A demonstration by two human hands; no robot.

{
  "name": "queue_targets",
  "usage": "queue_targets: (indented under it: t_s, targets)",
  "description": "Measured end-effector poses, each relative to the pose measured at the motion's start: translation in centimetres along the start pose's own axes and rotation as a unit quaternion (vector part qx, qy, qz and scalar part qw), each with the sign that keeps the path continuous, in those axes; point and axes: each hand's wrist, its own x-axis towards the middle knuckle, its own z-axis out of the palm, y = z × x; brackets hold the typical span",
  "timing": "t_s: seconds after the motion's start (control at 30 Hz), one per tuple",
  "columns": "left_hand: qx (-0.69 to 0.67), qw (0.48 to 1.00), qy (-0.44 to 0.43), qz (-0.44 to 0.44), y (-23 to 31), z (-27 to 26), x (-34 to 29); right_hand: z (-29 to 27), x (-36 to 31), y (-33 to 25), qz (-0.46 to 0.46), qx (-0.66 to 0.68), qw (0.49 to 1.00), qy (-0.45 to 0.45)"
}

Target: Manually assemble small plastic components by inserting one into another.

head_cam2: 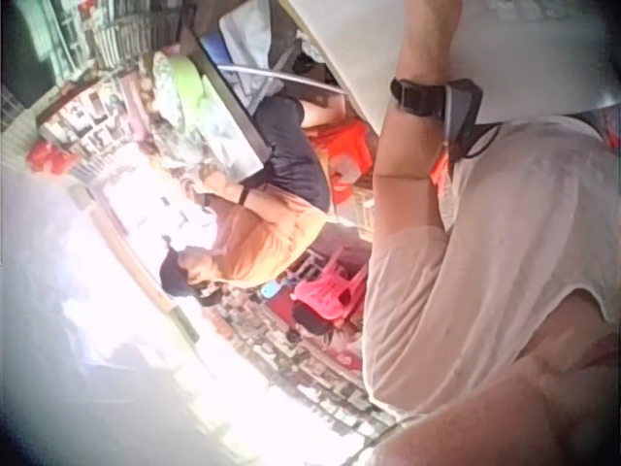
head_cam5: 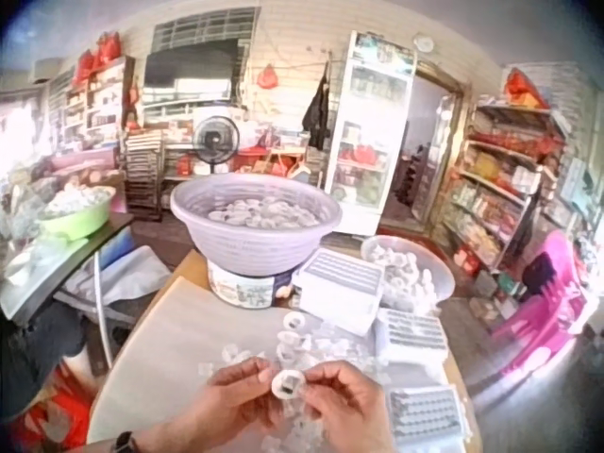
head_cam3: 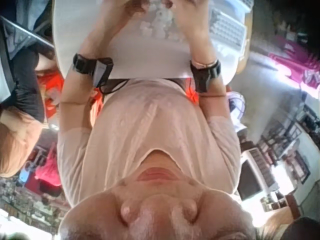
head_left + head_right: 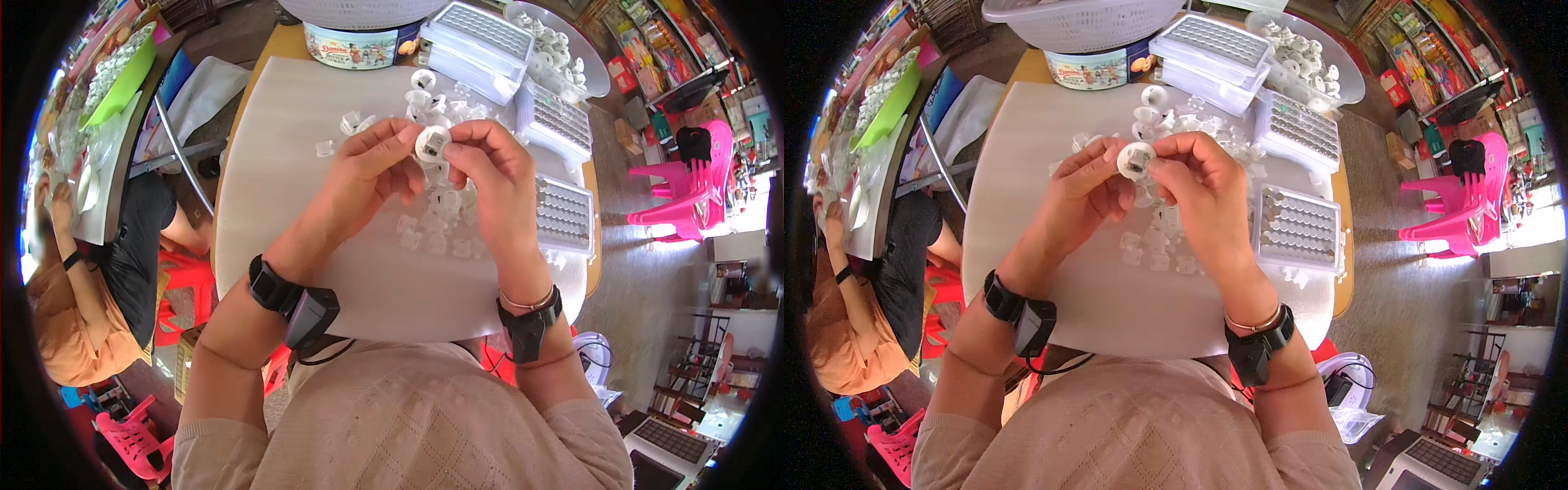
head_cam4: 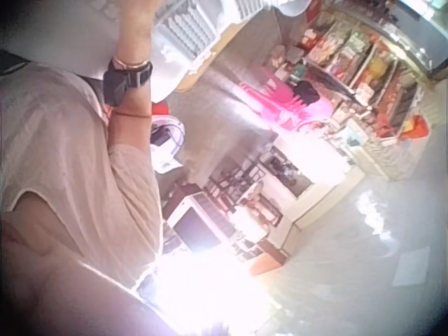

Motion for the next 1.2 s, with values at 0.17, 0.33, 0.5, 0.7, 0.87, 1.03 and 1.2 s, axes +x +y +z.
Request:
queue_targets:
  t_s: [0.17, 0.33, 0.5, 0.7, 0.87, 1.03, 1.2]
  targets:
    - [0.058, 0.997, 0.012, 0.057, -0.6, 1.5, 0.2, -0.3, 0.0, 0.2, 0.058, 0.109, 0.992, 0.014]
    - [0.059, 0.994, -0.026, 0.083, -0.5, -1.1, 0.5, 0.5, 0.3, 1.3, 0.006, 0.044, 0.999, -0.032]
    - [-0.075, 0.994, -0.028, 0.077, -0.3, -1.6, 0.9, 0.4, -0.1, 1.0, -0.042, -0.051, 0.998, 0.010]
    - [-0.136, 0.988, -0.046, 0.055, -0.7, -2.2, 0.9, -0.3, -2.7, -1.6, -0.238, -0.247, 0.939, 0.039]
    - [-0.141, 0.988, -0.033, 0.058, -0.5, -2.2, 0.6, -8.2, -5.6, -3.0, -0.180, -0.367, 0.905, 0.118]
    - [-0.138, 0.985, -0.096, 0.045, -0.6, -1.9, 0.7, -17.7, -8.7, -2.5, -0.104, -0.530, 0.829, 0.144]
    - [-0.133, 0.984, -0.116, 0.009, -1.1, -1.8, 0.9, -18.5, -9.8, -1.1, -0.056, -0.566, 0.811, 0.133]
